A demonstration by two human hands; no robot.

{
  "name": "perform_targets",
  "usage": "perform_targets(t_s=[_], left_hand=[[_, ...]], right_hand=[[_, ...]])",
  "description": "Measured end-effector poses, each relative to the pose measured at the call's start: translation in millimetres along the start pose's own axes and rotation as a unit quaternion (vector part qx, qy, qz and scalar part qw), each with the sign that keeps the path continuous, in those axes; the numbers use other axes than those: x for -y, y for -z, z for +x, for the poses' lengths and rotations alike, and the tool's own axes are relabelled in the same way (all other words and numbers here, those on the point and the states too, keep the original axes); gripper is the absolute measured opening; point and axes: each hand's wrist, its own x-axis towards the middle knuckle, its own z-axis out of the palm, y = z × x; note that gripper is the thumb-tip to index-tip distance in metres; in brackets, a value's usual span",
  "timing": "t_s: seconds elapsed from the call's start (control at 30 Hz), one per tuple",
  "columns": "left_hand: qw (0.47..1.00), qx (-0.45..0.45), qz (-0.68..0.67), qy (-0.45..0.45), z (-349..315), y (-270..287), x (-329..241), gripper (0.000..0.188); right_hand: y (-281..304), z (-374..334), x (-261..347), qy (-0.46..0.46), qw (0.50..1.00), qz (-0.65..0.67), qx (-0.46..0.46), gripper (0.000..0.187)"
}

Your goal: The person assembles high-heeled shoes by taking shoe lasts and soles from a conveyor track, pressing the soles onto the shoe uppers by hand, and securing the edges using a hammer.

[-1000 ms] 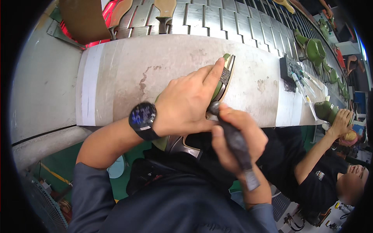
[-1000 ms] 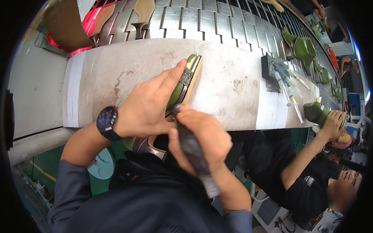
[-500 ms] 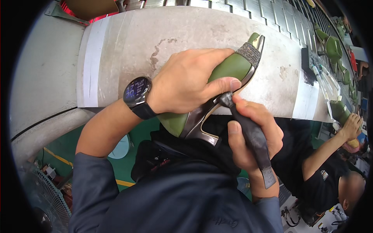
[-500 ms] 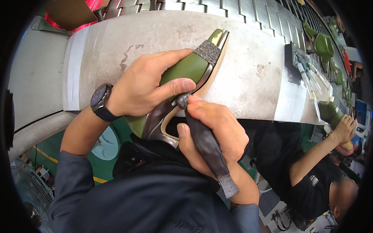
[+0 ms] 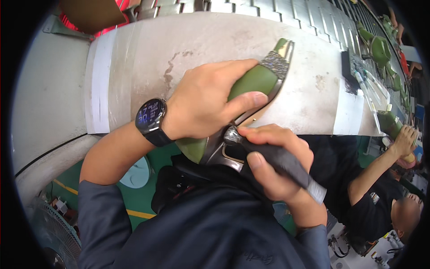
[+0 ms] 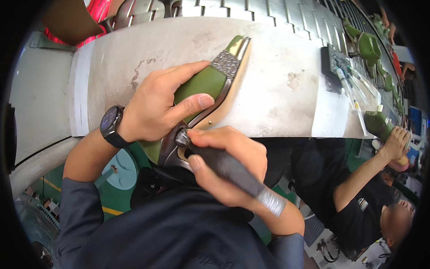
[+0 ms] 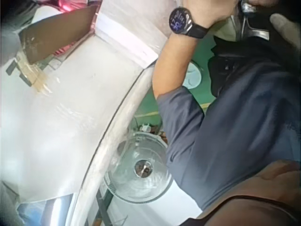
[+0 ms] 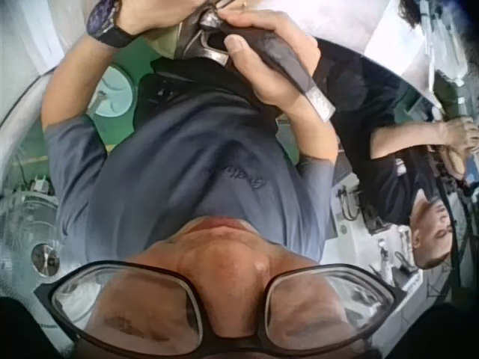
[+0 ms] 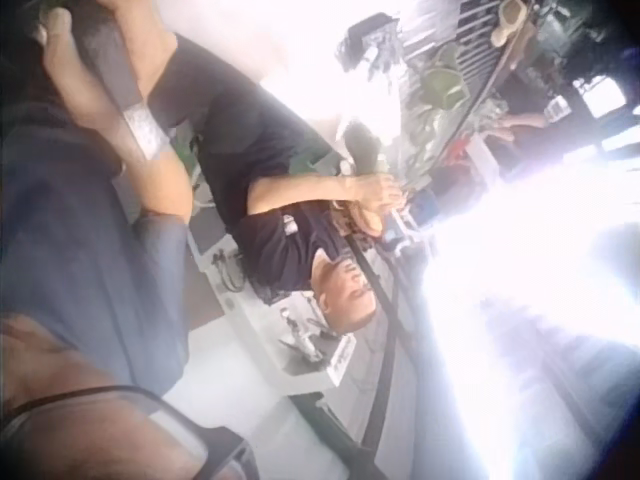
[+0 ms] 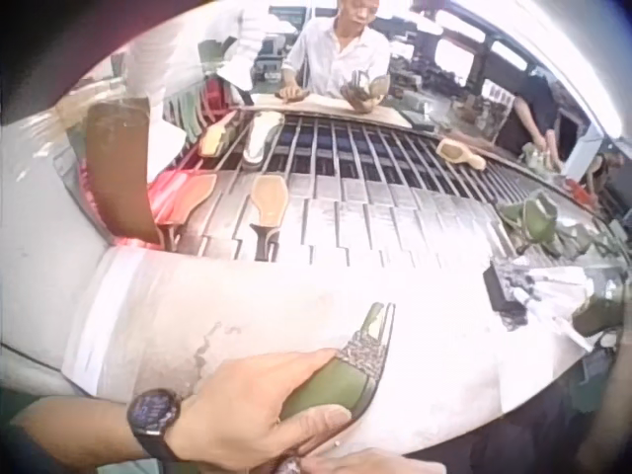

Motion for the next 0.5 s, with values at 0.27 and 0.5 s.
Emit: perform_targets(t_s=[0.27,0.5], left_hand=[[0.989,0.017,0.118,0.090,31.7,-10.3,-38.6,0.091],[0.981,0.050,0.148,0.116,35.4,-12.1,-39.5,0.086]], right_hand=[[42.9,17.7,17.4,-0.005,0.982,-0.014,-0.188,0.022],[84.8,96.9,-17.5,-0.145,0.967,0.117,-0.172,0.014]])
